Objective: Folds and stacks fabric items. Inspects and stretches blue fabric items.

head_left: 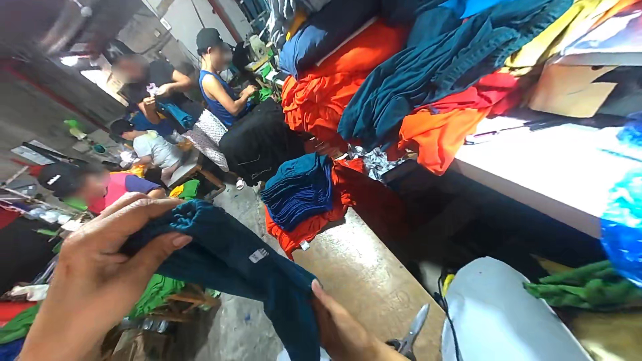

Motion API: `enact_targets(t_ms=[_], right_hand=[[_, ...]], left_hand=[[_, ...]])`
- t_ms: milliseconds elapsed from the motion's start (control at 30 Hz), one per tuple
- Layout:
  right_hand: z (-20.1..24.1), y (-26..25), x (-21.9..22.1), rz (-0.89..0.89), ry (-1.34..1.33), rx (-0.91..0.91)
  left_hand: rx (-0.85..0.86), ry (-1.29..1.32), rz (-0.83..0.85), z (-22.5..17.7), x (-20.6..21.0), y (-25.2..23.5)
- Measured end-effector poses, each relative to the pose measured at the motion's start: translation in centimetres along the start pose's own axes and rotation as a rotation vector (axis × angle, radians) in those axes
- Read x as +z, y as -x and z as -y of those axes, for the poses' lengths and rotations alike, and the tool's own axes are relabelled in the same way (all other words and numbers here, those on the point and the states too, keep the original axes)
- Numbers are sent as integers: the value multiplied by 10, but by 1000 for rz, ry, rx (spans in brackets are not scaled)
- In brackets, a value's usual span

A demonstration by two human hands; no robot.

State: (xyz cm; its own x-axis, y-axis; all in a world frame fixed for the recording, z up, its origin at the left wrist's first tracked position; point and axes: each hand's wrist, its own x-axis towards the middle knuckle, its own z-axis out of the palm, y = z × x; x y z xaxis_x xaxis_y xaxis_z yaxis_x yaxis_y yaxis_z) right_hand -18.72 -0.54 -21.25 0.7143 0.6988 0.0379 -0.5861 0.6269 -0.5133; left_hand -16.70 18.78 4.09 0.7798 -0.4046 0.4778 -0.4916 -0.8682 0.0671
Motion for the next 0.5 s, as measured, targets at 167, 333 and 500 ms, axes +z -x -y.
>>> enact_targets(t_ms=[167, 333, 500], right_hand=[[49, 4, -17, 74, 43, -151], [89, 17, -26, -30, 278, -71], [107, 25, -10, -329, 764, -367]], left_hand=[[-137, 11, -45, 17, -7, 31], [-238, 266, -120, 25, 15, 59], [-250, 319, -44, 5, 19, 69]])
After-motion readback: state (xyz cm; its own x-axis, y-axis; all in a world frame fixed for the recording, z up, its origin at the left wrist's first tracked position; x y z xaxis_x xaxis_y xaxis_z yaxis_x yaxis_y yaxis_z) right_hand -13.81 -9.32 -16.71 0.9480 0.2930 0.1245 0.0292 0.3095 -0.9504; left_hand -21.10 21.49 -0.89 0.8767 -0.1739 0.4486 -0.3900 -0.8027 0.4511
